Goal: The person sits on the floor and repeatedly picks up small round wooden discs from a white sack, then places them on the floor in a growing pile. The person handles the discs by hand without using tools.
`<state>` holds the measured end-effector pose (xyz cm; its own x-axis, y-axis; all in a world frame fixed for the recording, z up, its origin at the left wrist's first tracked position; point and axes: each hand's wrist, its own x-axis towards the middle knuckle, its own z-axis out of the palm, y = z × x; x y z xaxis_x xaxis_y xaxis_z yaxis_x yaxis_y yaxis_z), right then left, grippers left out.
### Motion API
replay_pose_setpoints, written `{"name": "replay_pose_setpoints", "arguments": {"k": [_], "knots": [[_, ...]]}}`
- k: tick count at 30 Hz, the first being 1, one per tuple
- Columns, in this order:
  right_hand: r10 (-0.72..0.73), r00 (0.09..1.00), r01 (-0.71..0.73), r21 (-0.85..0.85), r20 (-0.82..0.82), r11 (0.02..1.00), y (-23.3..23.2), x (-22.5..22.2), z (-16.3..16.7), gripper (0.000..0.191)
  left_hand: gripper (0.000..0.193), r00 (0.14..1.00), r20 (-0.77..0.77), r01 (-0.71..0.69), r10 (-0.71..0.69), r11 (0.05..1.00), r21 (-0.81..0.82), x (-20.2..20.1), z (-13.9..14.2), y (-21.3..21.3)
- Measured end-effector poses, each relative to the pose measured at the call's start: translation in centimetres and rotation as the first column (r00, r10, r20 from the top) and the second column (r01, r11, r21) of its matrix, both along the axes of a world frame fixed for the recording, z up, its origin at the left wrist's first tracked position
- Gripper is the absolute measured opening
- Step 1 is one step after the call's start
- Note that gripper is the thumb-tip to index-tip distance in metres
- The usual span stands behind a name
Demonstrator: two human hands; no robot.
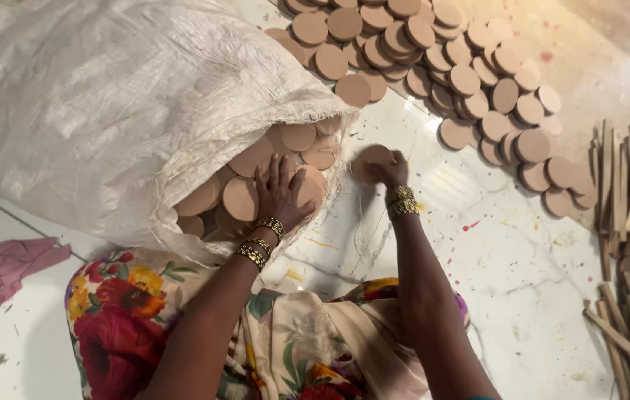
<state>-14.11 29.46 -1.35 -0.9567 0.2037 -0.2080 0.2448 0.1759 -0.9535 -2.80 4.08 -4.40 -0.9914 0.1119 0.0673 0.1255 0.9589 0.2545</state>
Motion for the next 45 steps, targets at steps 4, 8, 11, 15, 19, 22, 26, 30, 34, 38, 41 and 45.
{"name": "replay_pose_setpoints", "arguments": {"k": [4,8,11,15,19,22,26,30,34,38,41,45], "knots": [[-0.411,0.911,0.408,-0.226,0.035,0.885,3.2,2.6,1.3,0.053,0.093,1.000,-0.031,0.000,0.001,0.999,0.038,0.2,0.5,-0.3],[-0.378,0.925,0.375,-0.083,-0.024,0.923,4.1,4.9,1.8,0.072,0.077,0.966,-0.236,-0.026,0.103,0.951,0.308,0.8,1.4,-0.1],[-0.323,0.935,0.283,-0.243,-0.144,0.928,-0.3,5.0,2.2,0.056,0.060,0.924,-0.257,-0.027,0.283,0.719,0.695,1.5,3.1,-0.3],[0.189,0.982,-0.185,-0.358,-0.024,0.915,-10.3,6.5,2.7,0.027,0.051,0.847,-0.380,0.094,0.371,0.599,0.795,1.4,6.3,-1.0],[0.601,0.775,-0.631,-0.273,-0.196,0.726,-16.1,7.8,2.5,0.037,0.046,0.876,-0.419,0.048,0.239,0.821,0.570,0.8,6.6,-2.6],[0.745,0.640,-0.765,-0.246,-0.186,0.595,-15.4,8.2,0.8,0.036,0.052,0.972,-0.202,-0.049,0.124,0.940,0.339,1.3,4.5,-3.9],[0.740,0.661,-0.750,0.080,0.127,0.656,-8.8,9.7,-2.4,0.047,0.072,0.992,-0.121,-0.052,0.047,0.998,-0.033,2.9,1.9,-4.9],[0.656,0.723,-0.639,0.571,0.217,0.516,-3.9,13.1,-5.1,0.070,0.070,0.997,-0.036,-0.069,0.062,0.972,-0.225,2.8,1.2,-4.6],[0.585,0.718,-0.633,0.702,0.377,0.324,-5.3,15.2,-6.1,0.090,0.067,0.982,-0.180,-0.106,0.065,0.968,-0.228,2.7,1.0,-4.6],[0.429,0.712,-0.660,0.738,0.557,0.138,-5.8,16.7,-4.5,0.102,0.065,0.977,-0.206,-0.086,0.046,0.978,-0.192,2.9,0.6,-4.9],[0.412,0.547,-0.752,0.644,0.728,-0.139,-5.1,17.4,-3.5,0.115,0.064,0.980,-0.193,-0.077,0.044,0.983,-0.167,2.9,0.4,-4.9],[0.462,0.477,-0.798,0.588,0.748,-0.129,-5.6,17.4,-4.4,0.095,0.064,0.978,-0.204,-0.069,0.038,0.987,-0.148,3.0,0.7,-4.9]]}}
